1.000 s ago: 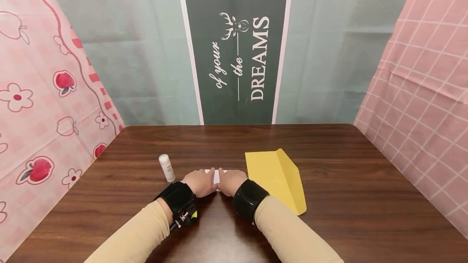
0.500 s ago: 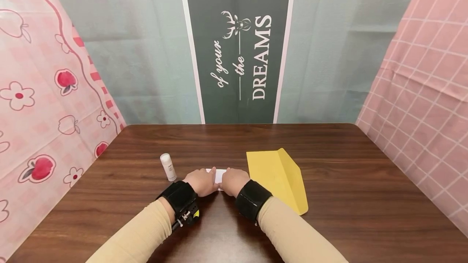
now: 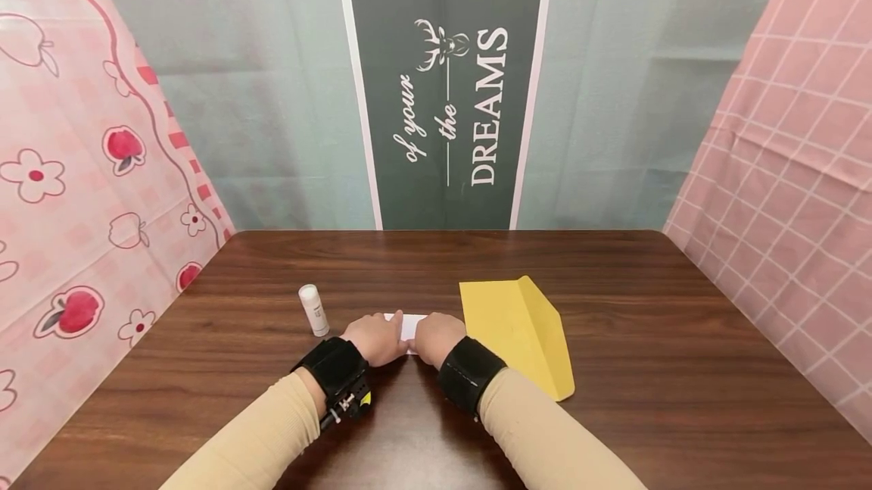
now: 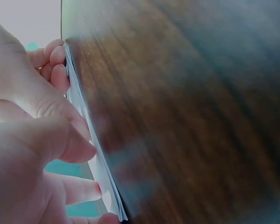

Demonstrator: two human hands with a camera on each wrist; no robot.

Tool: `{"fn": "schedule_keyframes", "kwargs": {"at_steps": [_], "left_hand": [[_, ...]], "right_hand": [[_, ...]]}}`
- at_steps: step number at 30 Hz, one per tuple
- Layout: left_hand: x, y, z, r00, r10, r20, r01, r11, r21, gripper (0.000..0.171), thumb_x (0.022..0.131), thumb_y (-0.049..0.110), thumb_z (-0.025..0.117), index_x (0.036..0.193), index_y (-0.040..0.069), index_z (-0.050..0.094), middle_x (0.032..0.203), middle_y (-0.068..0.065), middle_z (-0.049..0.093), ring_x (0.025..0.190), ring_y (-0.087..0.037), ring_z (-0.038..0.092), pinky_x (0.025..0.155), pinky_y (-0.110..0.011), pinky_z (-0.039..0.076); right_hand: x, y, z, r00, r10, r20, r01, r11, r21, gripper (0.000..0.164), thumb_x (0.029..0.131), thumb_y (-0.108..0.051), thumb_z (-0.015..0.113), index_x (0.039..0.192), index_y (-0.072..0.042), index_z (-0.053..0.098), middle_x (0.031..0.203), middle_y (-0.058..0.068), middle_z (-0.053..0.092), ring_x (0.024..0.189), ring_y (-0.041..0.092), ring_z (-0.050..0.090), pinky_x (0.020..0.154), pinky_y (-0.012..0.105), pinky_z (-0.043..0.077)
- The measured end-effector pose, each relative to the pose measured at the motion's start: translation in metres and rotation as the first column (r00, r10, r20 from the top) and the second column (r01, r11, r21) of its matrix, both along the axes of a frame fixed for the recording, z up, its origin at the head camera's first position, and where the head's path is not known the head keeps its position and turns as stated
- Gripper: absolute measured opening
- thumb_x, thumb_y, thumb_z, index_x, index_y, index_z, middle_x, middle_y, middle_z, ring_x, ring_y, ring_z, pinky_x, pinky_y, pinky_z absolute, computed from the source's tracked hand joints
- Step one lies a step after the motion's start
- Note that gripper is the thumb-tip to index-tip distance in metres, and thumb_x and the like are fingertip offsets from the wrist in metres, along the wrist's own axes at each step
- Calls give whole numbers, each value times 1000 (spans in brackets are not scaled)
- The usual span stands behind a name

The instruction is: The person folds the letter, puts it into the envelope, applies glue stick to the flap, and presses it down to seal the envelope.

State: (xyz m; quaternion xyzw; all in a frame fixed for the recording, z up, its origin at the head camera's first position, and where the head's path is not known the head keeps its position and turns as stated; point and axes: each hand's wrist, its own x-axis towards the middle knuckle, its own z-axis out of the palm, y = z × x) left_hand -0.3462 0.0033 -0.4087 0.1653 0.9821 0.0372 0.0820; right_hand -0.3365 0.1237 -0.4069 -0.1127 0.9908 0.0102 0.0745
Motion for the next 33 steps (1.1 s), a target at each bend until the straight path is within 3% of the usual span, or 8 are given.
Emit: {"fn": "schedule_keyframes", "kwargs": {"at_steps": [2, 4, 8, 11, 18, 24, 27, 33], "left_hand": [[0, -1, 0, 1000, -5, -1, 5, 1000, -1, 61, 85, 43, 59, 133, 7, 50, 112, -19, 61, 97, -33, 59, 76, -41, 49], [1, -2, 0, 1000, -22, 6, 22, 1000, -16, 60, 87, 45, 56, 137, 12, 47, 116, -19, 59, 100, -34, 58, 77, -42, 48], [1, -3, 2, 998, -64, 22, 65, 996, -62, 56, 89, 45, 52, 141, 26, 42, 117, -19, 58, 99, -33, 58, 75, -43, 49], [1, -3, 3, 996, -80, 34, 83, 993, -80, 54, 90, 46, 51, 141, 30, 42, 117, -19, 58, 98, -33, 58, 74, -43, 49], [-1, -3, 1, 998, -66, 4, 66, 997, -25, 58, 88, 45, 55, 135, 12, 49, 116, -18, 60, 99, -33, 59, 76, -43, 49], [-4, -1, -6, 1000, 2, -19, -3, 999, -35, 67, 85, 50, 58, 124, -5, 53, 111, -18, 61, 95, -31, 60, 75, -41, 50], [-5, 0, -7, 1000, 25, -15, -25, 999, -27, 64, 83, 50, 59, 112, -6, 59, 102, -17, 63, 88, -31, 61, 71, -40, 50], [-3, 0, -4, 999, 26, -24, -26, 1000, -1, 54, 80, 51, 62, 86, -3, 65, 85, -14, 63, 73, -26, 60, 64, -38, 50]], "right_hand": [[-1, -2, -1, 1000, -19, 14, 19, 1000, 18, 40, 89, -38, 58, 84, 0, 70, 86, 13, 66, 74, 26, 62, 68, 42, 51], [-2, -3, -1, 999, -28, 37, 27, 999, 33, 44, 90, -40, 57, 102, 1, 68, 95, 15, 67, 82, 27, 63, 71, 42, 51], [-3, -3, -1, 996, -14, 88, 12, 1000, 26, 57, 91, -42, 55, 134, -4, 49, 111, 17, 64, 100, 29, 61, 83, 43, 48], [-3, -2, -1, 994, -4, 111, 2, 1000, 12, 58, 92, -41, 54, 138, -7, 45, 111, 17, 64, 104, 30, 60, 86, 43, 47], [-2, -3, 1, 997, -26, 77, 23, 999, 43, 55, 91, -37, 56, 129, 4, 52, 112, 19, 63, 99, 29, 61, 82, 42, 49], [0, -2, 2, 1000, -5, 30, 3, 999, 52, 37, 91, -36, 57, 85, -1, 71, 95, 14, 67, 84, 27, 64, 71, 42, 52], [1, -1, 2, 1000, 2, 9, -2, 1000, 28, 36, 90, -34, 59, 76, -3, 68, 82, 12, 66, 74, 25, 62, 67, 42, 51], [0, -1, 2, 1000, -21, 21, 21, 1000, -4, 36, 89, -35, 60, 74, -2, 67, 77, 11, 64, 67, 24, 59, 64, 41, 50]]}}
